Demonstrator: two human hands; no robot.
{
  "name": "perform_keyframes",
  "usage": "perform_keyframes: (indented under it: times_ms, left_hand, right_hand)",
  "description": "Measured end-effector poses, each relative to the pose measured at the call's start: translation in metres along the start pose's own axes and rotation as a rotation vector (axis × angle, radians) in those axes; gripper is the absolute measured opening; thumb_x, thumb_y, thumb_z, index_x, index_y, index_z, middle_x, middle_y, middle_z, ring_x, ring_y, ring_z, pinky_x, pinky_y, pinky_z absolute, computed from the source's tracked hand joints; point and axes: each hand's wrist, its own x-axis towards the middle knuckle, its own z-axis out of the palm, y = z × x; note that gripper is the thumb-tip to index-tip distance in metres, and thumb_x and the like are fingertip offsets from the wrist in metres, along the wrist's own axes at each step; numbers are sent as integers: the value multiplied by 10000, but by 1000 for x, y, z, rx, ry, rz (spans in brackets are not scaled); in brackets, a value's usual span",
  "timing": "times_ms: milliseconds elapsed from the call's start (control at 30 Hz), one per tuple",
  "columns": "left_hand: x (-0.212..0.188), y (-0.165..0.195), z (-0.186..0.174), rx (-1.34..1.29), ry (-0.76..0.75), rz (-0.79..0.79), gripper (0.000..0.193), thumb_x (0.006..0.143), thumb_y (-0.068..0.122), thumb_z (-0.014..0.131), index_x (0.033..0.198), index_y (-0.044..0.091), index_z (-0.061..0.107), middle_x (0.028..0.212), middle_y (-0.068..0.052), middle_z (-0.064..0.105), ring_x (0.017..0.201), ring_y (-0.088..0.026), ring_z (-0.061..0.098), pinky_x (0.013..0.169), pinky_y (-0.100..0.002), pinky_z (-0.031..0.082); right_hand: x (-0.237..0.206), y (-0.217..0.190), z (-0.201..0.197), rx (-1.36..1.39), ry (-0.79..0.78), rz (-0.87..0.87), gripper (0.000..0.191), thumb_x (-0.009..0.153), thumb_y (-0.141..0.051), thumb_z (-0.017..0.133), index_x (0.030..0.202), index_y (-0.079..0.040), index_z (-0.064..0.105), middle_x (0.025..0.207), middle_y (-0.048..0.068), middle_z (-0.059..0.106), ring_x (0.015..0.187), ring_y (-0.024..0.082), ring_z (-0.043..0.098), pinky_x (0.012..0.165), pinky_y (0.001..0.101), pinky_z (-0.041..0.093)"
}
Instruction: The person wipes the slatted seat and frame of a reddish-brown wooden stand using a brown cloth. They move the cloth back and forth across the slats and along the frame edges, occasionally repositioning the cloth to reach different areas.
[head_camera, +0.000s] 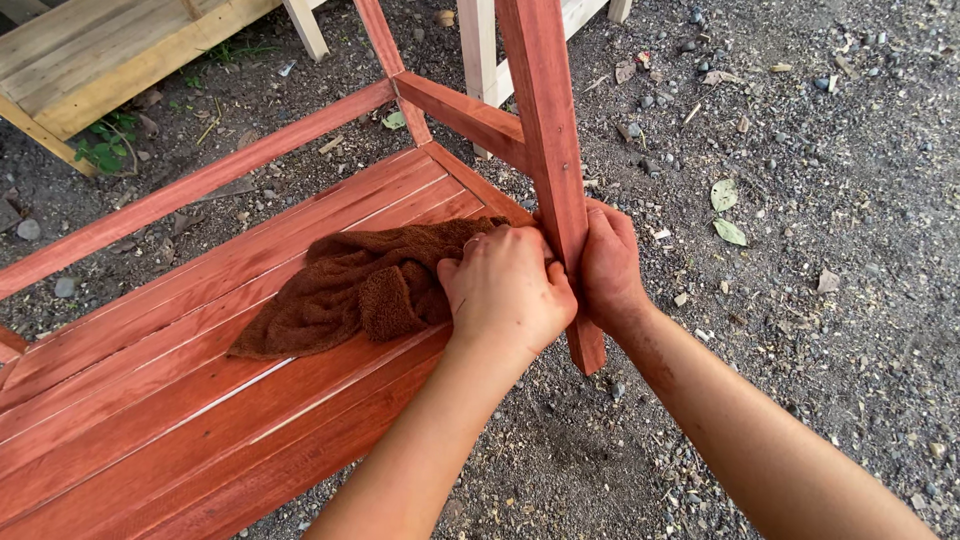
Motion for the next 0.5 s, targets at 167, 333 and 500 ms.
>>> perform_keyframes:
  times_ms: [167, 333, 500]
  left_hand:
    - [8, -2, 1, -16, -43, -41, 153, 825, 221, 670, 947, 183, 753, 995, -79, 752, 1025, -310, 698, 911, -620, 456]
    - [4, -5, -1, -39, 19, 50, 142, 811, 248, 701, 902, 164, 771, 960, -90, 753, 1006, -316, 689, 855, -602, 479]
    - [2, 0, -7, -65, -56, 20, 124, 793, 238, 706, 852, 169, 790, 953, -68, 763, 1012, -297, 700, 919, -599, 472]
  right_hand:
    - [-2, -2, 0, -23, -21, -11, 416, 1020, -163, 339, 1110, 60, 679, 1008, 153, 742, 875, 201, 716, 853, 339, 595]
    - [-2, -3, 1, -67, 11, -33, 404, 1020, -159, 353, 1126, 54, 680, 1013, 147, 742, 877, 198, 711, 845, 335, 590]
    - [1, 0, 1, 7, 18, 5, 407, 1010, -165, 344, 1132, 48, 669, 1018, 146, 746, 878, 203, 722, 844, 337, 600]
